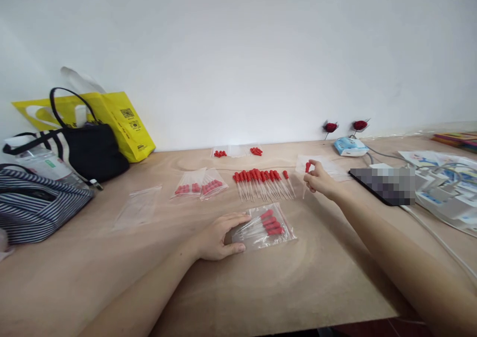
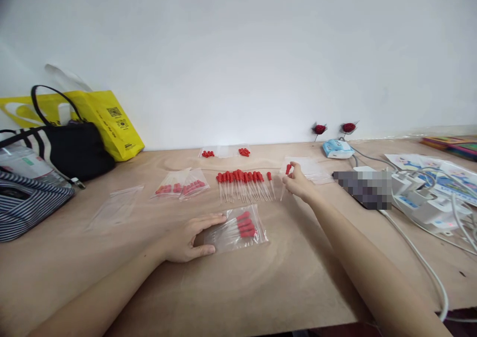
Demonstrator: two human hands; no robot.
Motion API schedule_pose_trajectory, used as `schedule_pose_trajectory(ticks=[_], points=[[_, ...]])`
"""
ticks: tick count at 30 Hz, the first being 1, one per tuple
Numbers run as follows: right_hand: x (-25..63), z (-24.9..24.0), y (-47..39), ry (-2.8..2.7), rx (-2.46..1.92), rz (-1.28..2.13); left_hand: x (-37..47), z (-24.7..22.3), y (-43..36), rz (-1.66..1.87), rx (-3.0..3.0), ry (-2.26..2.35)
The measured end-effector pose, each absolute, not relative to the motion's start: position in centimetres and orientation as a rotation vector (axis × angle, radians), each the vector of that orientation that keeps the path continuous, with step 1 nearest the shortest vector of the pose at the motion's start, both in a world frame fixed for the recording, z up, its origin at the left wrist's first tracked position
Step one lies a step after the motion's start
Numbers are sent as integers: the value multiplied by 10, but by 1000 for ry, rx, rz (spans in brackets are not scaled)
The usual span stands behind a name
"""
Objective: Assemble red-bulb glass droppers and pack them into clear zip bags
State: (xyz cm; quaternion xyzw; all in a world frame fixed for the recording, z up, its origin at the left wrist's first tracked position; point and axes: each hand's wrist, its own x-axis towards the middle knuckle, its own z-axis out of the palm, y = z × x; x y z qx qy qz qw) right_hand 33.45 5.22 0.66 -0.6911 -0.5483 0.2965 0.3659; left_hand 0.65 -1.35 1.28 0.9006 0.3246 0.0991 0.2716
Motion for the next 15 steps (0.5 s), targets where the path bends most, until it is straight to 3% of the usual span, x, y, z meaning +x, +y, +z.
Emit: schedule_pose_trajectory(ticks=[5, 15], points=[[309, -9, 24, -1005, -1301, 965, 6, 14, -13, 256, 2431, 876], [269, -26, 1, -837, -1116, 980, 6, 14, -13, 244, 2427, 892]])
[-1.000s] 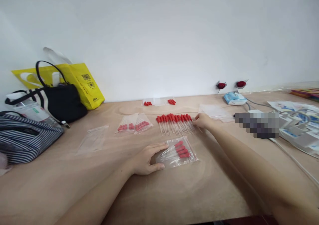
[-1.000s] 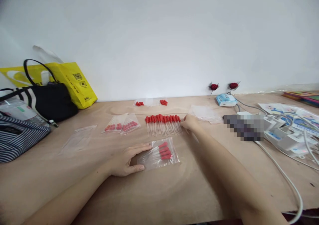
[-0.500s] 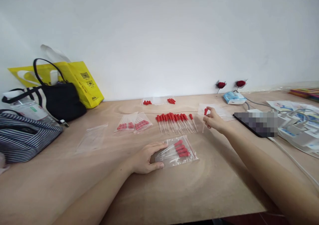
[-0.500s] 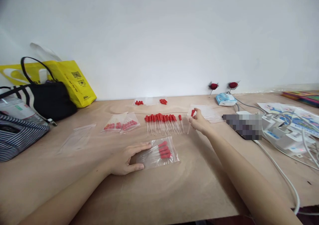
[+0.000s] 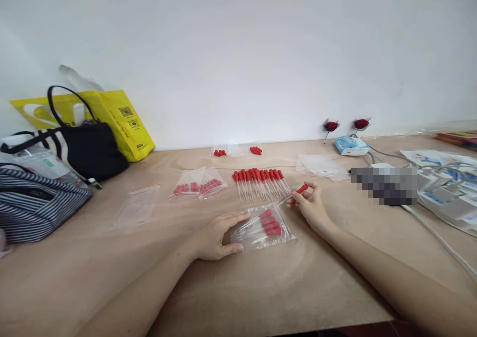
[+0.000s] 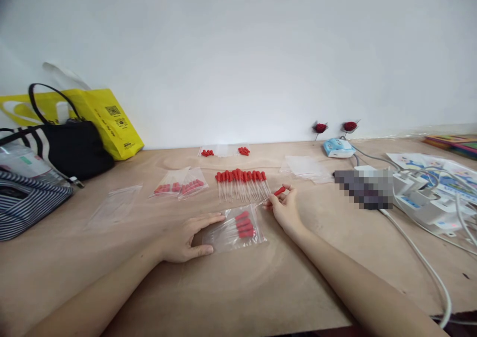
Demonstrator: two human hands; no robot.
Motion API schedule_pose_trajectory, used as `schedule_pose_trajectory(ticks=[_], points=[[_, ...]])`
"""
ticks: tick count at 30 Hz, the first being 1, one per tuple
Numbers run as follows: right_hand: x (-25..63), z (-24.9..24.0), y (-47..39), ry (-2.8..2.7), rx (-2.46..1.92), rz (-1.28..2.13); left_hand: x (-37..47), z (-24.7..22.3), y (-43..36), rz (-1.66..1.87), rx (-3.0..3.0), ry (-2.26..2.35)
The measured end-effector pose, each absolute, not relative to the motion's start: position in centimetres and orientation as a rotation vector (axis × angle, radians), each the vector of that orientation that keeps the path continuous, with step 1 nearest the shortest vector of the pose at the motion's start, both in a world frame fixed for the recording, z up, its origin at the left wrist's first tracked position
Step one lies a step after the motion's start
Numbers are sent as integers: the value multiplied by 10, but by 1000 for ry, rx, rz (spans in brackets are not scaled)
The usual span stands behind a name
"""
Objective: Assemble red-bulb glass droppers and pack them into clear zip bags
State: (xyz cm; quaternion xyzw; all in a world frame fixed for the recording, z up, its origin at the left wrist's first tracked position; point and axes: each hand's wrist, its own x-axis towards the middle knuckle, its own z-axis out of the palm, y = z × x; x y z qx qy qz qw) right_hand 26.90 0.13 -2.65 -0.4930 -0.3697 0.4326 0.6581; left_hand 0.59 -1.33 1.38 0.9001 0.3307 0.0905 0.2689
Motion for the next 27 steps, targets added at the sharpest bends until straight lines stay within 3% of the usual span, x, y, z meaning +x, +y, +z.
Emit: schedule_pose_trajectory(ticks=[19, 27], points=[[267, -20, -10, -834, -1157, 1139, 7, 15, -14, 257, 2422, 892], [262, -24, -14, -1112, -1208, 1173, 6, 13, -13, 278, 2415, 888]])
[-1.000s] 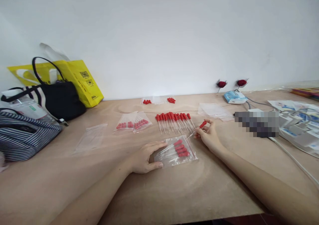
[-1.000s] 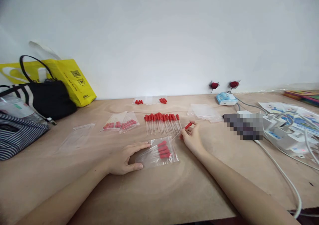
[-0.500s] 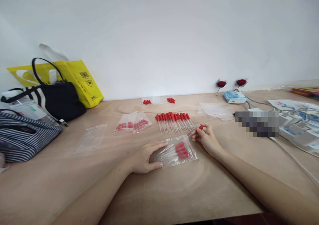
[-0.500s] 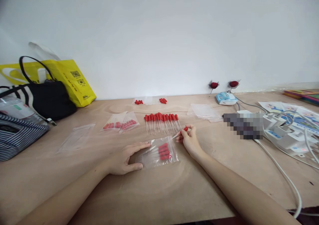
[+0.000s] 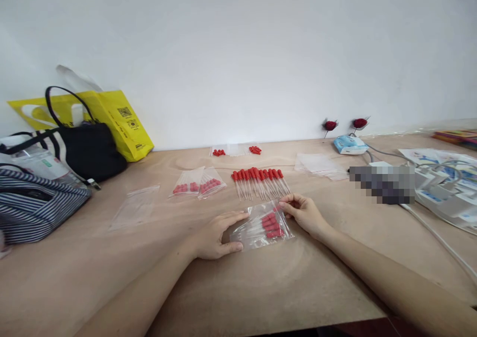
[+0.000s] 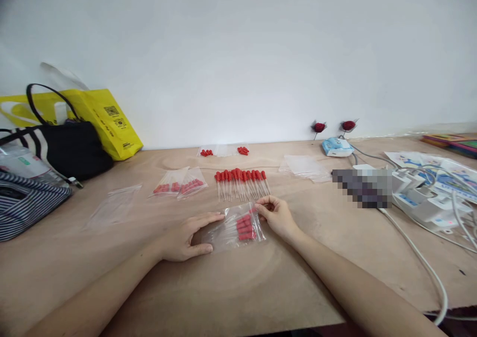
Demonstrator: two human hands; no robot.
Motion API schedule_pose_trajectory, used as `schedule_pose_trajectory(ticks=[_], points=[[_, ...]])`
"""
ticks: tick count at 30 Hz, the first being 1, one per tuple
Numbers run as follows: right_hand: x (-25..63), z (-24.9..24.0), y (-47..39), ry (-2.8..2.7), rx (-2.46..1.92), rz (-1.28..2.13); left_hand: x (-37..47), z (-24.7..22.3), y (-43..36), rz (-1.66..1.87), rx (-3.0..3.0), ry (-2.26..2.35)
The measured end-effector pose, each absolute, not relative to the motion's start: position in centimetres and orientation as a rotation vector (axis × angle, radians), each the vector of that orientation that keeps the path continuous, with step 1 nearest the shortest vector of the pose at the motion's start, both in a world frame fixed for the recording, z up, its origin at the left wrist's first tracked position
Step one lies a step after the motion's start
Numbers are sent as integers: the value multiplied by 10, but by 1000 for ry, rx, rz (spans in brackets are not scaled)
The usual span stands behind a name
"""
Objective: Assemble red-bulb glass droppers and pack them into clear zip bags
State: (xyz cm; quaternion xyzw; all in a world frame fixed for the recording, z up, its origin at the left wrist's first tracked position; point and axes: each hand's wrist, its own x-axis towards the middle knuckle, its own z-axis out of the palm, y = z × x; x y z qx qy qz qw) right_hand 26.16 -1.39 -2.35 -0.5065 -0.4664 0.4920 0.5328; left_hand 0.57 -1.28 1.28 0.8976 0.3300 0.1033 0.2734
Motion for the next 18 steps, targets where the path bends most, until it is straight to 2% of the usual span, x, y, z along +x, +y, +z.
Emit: schedule_pose_trajectory(ticks=[13, 18], points=[[259, -23, -7, -1163, -1164, 1341, 6, 13, -13, 264, 2423, 889], [248, -28, 1, -1140, -1196, 1250, 6, 13, -13, 271, 2424, 893]])
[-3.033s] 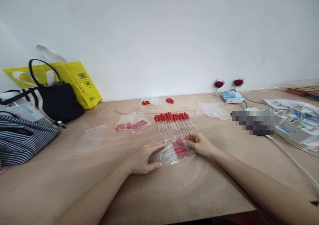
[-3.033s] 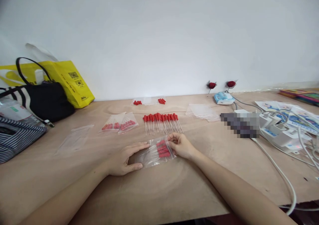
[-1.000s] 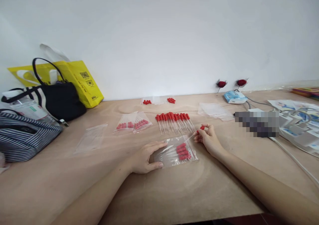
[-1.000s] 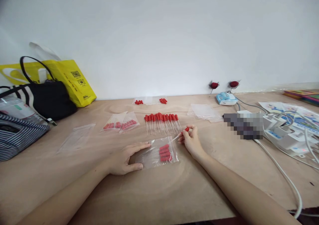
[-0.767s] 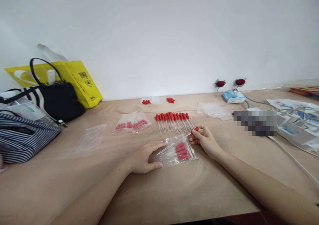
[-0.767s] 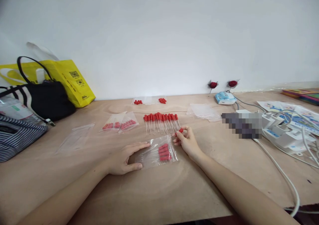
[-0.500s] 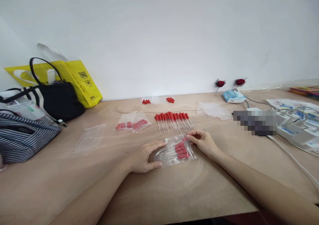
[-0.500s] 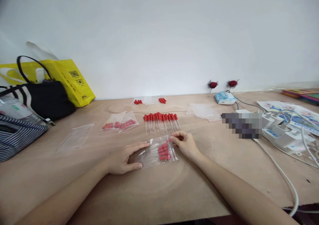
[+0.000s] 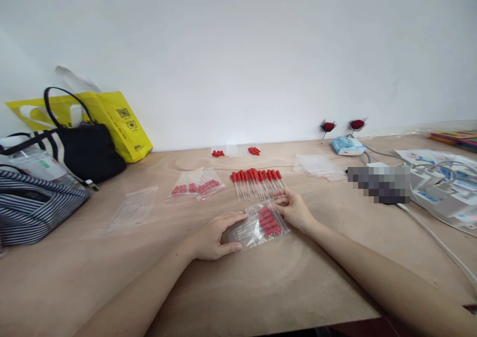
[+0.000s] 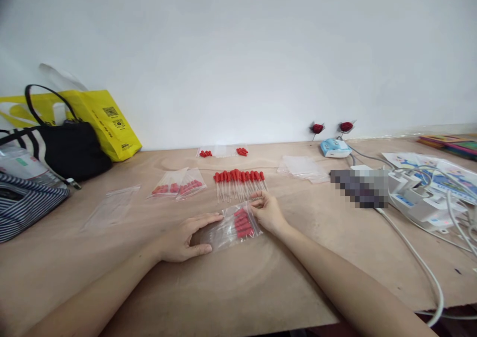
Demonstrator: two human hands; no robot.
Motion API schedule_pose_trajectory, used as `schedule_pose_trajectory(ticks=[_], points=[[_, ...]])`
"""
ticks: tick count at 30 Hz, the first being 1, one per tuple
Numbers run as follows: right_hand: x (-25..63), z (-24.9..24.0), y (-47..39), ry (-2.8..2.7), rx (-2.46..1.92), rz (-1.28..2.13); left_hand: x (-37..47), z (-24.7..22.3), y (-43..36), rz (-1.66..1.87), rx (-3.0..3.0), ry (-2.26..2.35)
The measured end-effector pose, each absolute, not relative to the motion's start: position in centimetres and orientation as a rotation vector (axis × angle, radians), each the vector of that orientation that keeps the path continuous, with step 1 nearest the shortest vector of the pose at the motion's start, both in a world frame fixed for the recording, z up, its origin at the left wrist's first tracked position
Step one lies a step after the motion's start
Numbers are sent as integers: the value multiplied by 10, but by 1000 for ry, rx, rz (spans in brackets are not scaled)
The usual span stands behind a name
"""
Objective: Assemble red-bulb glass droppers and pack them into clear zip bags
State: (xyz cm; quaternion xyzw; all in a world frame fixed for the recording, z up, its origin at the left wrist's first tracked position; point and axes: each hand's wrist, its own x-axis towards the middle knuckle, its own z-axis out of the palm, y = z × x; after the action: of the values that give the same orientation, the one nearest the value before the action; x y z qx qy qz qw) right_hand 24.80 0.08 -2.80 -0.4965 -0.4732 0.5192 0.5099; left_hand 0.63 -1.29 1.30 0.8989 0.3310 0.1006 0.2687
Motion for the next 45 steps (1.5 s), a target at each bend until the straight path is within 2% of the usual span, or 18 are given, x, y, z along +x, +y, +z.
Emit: schedule_pose_trajectory(ticks=[6, 12, 15, 23, 27, 31, 34, 37, 41, 45], points=[[255, -28, 2, -1353, -1254, 1205, 7, 14, -13, 276, 2419, 896], [274, -23, -4, -1568, -1490, 882, 7, 13, -13, 321, 2440, 868], [271, -24, -8, -1692, -1541, 824, 10, 14, -12, 348, 2406, 894], [249, -20, -14, -1657, -1068, 1018, 31, 6, -6, 582, 2189, 1011], [240, -17, -20, -1713, -932, 1006, 37, 6, 1, 476, 2024, 1052], [240, -20, -23, -1686, -943, 1161, 40, 18, 5, 301, 1866, 950], [247, -21, -22, -1630, -1005, 1259, 32, 26, 6, 312, 1703, 939], [255, -21, -21, -1597, -1066, 1286, 13, 31, 10, 451, 1552, 1009], [258, -18, -20, -1573, -1118, 1294, -21, 44, 25, 815, 1329, 1217], [257, -17, -20, -1595, -1157, 1281, -48, 62, 48, 1152, 1427, 1289]])
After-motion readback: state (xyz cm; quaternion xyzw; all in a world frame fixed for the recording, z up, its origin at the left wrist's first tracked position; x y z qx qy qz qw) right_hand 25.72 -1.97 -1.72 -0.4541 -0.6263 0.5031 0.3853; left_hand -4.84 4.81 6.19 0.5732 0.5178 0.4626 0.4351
